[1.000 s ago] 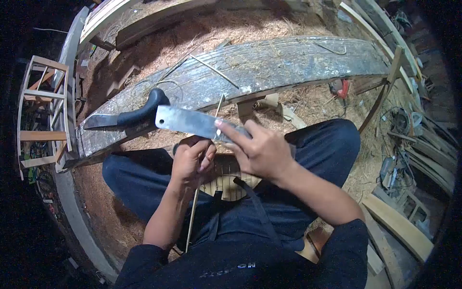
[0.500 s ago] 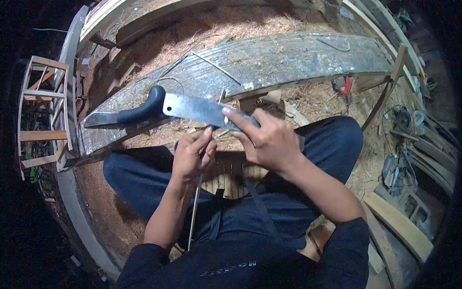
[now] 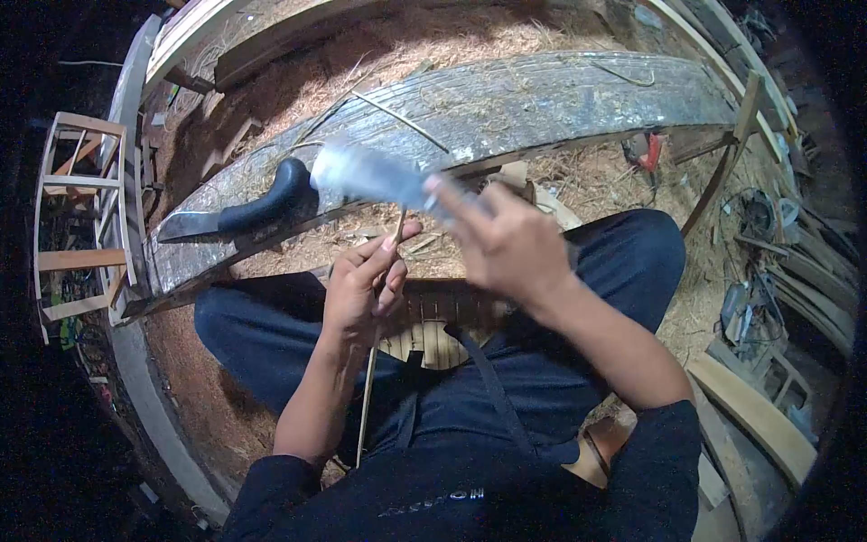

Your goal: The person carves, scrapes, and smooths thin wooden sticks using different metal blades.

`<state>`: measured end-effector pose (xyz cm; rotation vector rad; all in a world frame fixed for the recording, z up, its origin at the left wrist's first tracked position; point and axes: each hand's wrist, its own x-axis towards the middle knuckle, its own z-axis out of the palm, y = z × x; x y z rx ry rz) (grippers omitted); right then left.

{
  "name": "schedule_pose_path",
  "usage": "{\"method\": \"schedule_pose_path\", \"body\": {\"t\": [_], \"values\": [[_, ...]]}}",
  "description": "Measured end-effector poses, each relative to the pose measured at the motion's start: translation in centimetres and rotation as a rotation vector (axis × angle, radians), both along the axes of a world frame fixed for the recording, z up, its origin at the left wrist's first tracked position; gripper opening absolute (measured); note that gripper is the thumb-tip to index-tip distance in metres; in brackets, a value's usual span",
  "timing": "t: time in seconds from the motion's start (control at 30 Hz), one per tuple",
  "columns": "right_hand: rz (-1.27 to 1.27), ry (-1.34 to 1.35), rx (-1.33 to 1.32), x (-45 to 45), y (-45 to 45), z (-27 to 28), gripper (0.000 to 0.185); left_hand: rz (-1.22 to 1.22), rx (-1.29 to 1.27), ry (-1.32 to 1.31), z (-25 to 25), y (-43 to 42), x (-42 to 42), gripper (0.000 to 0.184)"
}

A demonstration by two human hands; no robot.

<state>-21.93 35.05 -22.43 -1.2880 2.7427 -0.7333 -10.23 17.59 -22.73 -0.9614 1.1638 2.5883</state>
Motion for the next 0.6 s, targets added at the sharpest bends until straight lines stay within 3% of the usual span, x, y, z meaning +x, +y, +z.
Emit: {"method": "schedule_pose_path", "body": {"t": [0.07, 0.2, 0.27, 0.33, 0.4, 0.47, 0.53, 0.57, 0.6], "values": [[0.195, 0.037, -0.057, 2.2, 0.0, 0.3, 0.048, -0.054, -0.048, -0.145, -1.1, -0.1, 0.5, 0.031], [0.01, 0.051, -0.084, -0.1, -0.3, -0.7, 0.051, -0.034, -0.077, 0.006, 0.3, 0.3, -0.4, 0.032], [0.147, 0.025, 0.036, 1.6, -0.2, 0.4, 0.049, -0.007, -0.088, 0.006, -0.4, 0.7, -0.3, 0.035], [0.128, 0.025, -0.029, 1.5, -0.1, 0.0, 0.049, -0.001, -0.122, -0.062, -0.5, 0.6, -0.3, 0.035], [-0.031, 0.06, -0.064, -0.5, -0.3, -0.6, 0.05, -0.036, -0.055, 0.012, -0.6, 0.1, 0.2, 0.028], [0.052, -0.017, 0.05, 1.2, -0.1, 0.8, 0.055, -0.026, -0.083, -0.001, -1.1, 0.4, 0.2, 0.029], [0.165, 0.02, -0.088, 2.2, -0.1, 0.2, 0.057, -0.024, -0.096, -0.002, -0.2, 0.7, -0.5, 0.028], [0.07, -0.055, 0.021, 1.6, 0.0, 0.4, 0.058, -0.018, -0.117, -0.014, 0.3, 0.7, -0.6, 0.027], [-0.035, -0.007, -0.036, 0.4, 0.0, -0.8, 0.06, -0.012, -0.137, -0.034, 0.5, 0.6, -0.4, 0.027]]}}
